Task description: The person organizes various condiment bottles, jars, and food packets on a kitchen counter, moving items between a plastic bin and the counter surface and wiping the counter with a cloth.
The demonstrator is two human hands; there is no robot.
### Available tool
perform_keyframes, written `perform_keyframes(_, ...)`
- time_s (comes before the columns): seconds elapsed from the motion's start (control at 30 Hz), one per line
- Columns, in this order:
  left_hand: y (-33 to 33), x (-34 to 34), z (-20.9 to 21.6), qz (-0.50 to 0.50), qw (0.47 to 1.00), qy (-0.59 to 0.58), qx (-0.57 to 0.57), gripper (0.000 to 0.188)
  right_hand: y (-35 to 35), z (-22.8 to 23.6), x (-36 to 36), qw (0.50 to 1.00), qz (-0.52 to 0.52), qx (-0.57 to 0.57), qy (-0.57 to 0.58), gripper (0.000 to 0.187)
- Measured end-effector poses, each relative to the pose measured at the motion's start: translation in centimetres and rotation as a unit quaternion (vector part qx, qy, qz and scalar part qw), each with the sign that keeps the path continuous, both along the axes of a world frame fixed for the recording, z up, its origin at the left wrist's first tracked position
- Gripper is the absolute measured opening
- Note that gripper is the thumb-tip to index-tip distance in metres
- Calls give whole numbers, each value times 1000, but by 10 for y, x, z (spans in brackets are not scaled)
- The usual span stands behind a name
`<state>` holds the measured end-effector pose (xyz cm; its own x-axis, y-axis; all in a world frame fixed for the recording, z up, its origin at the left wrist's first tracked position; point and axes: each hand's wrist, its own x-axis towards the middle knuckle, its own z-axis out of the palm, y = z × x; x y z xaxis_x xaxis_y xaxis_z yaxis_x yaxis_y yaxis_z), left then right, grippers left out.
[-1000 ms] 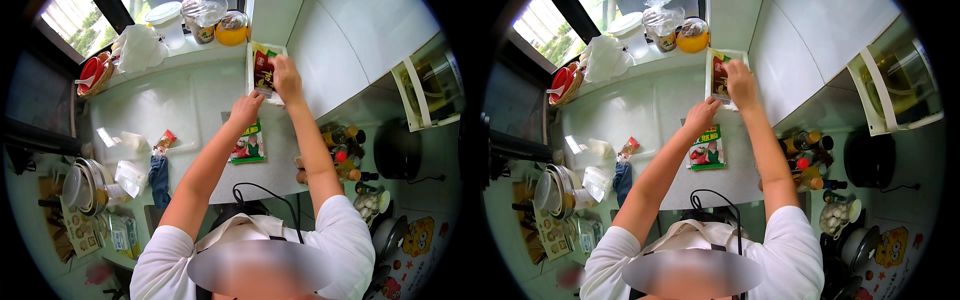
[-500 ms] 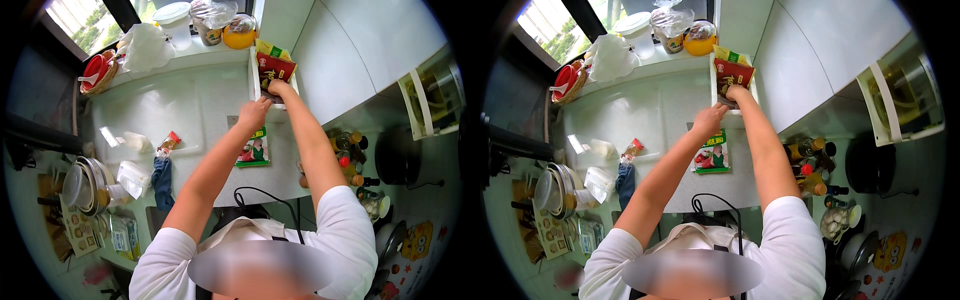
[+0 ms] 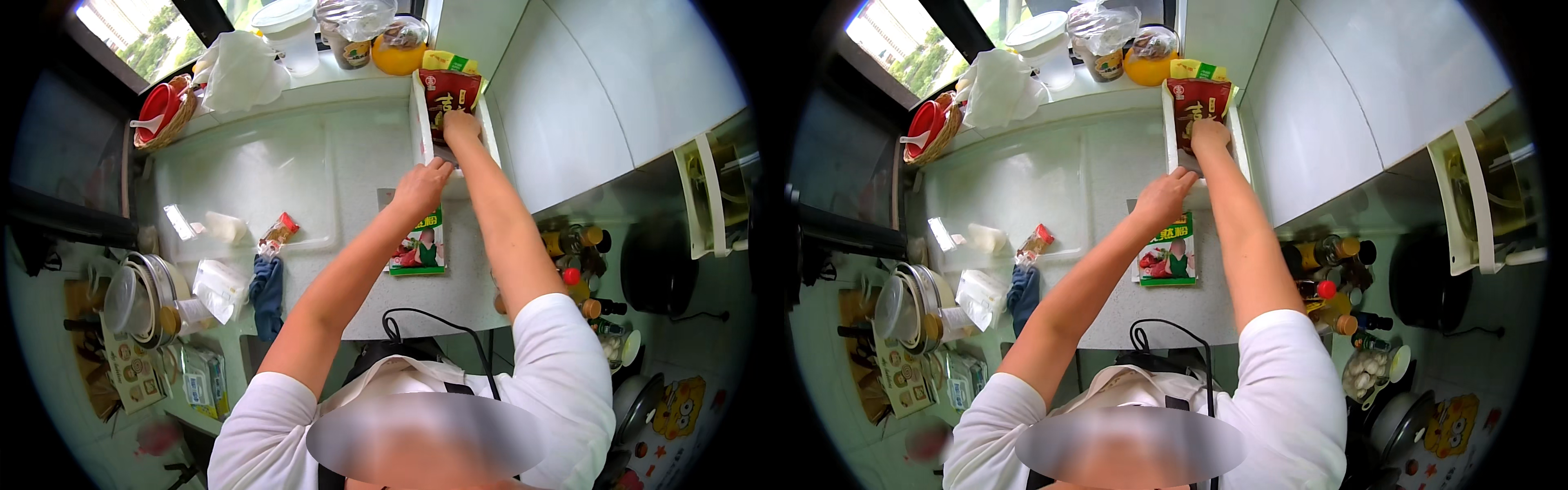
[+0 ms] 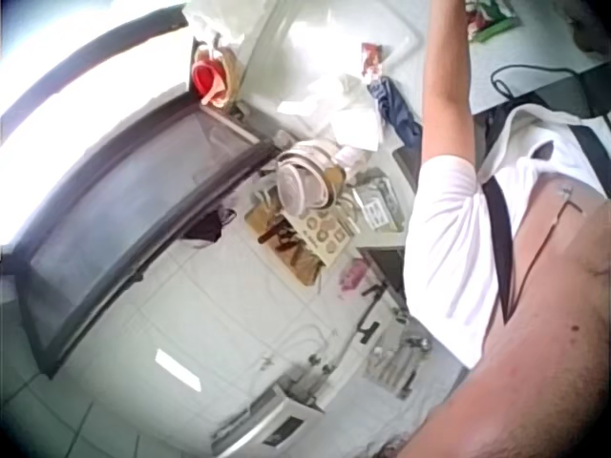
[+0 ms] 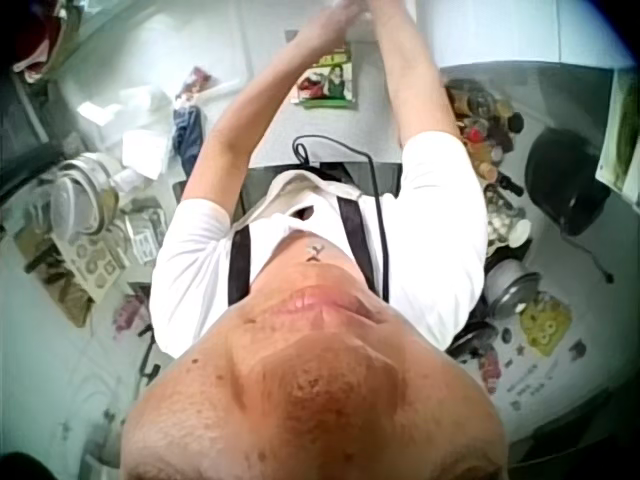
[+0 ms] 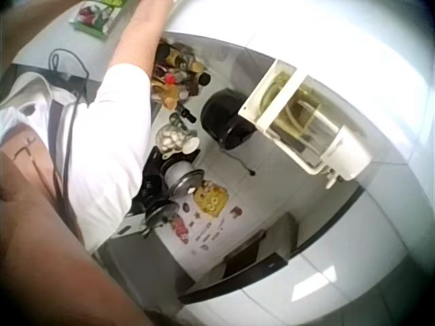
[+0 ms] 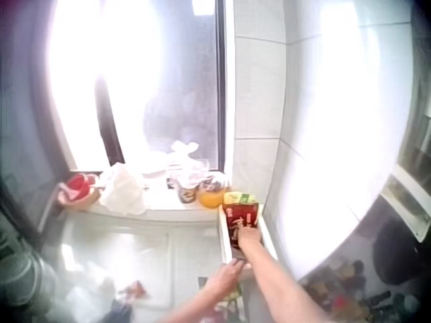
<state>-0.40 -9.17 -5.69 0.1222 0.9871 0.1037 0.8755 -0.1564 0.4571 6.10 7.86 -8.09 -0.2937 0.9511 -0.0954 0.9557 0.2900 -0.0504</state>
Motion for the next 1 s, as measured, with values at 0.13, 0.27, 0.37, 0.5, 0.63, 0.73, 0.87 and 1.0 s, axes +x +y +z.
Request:
perform_keyframes(0.13,-1,5,3,18,1000,5,-6,40,17,-13,7,972,120,-180,-88,26)
perform_keyframes(0.27,2,4,3,12,1000,3,0,38,26,-50,19,984,89,-151,1,28)
perform_keyframes(0.37,-2,3,-1,3,1000,-10,0,35,15,-38,14,991,84,-99,-6,28)
perform_keyframes(0.5,-2,1,2,-4,1000,-25,-7,32,0,-13,18,994,69,-86,-11,28)
perform_keyframes(0.63,2,-2,-2,-8,999,-47,-6,33,-7,10,18,989,77,-105,-67,28)
perform_keyframes(0.73,-4,-4,-9,-16,988,-136,75,38,-16,33,30,993,56,-84,65,26)
perform_keyframes(0.87,-31,-26,-35,101,927,-349,95,47,-70,48,50,908,-10,154,389,21)
perform_keyframes(1.0,-76,-50,-79,262,777,-572,-10,48,-165,41,67,844,-49,71,529,20)
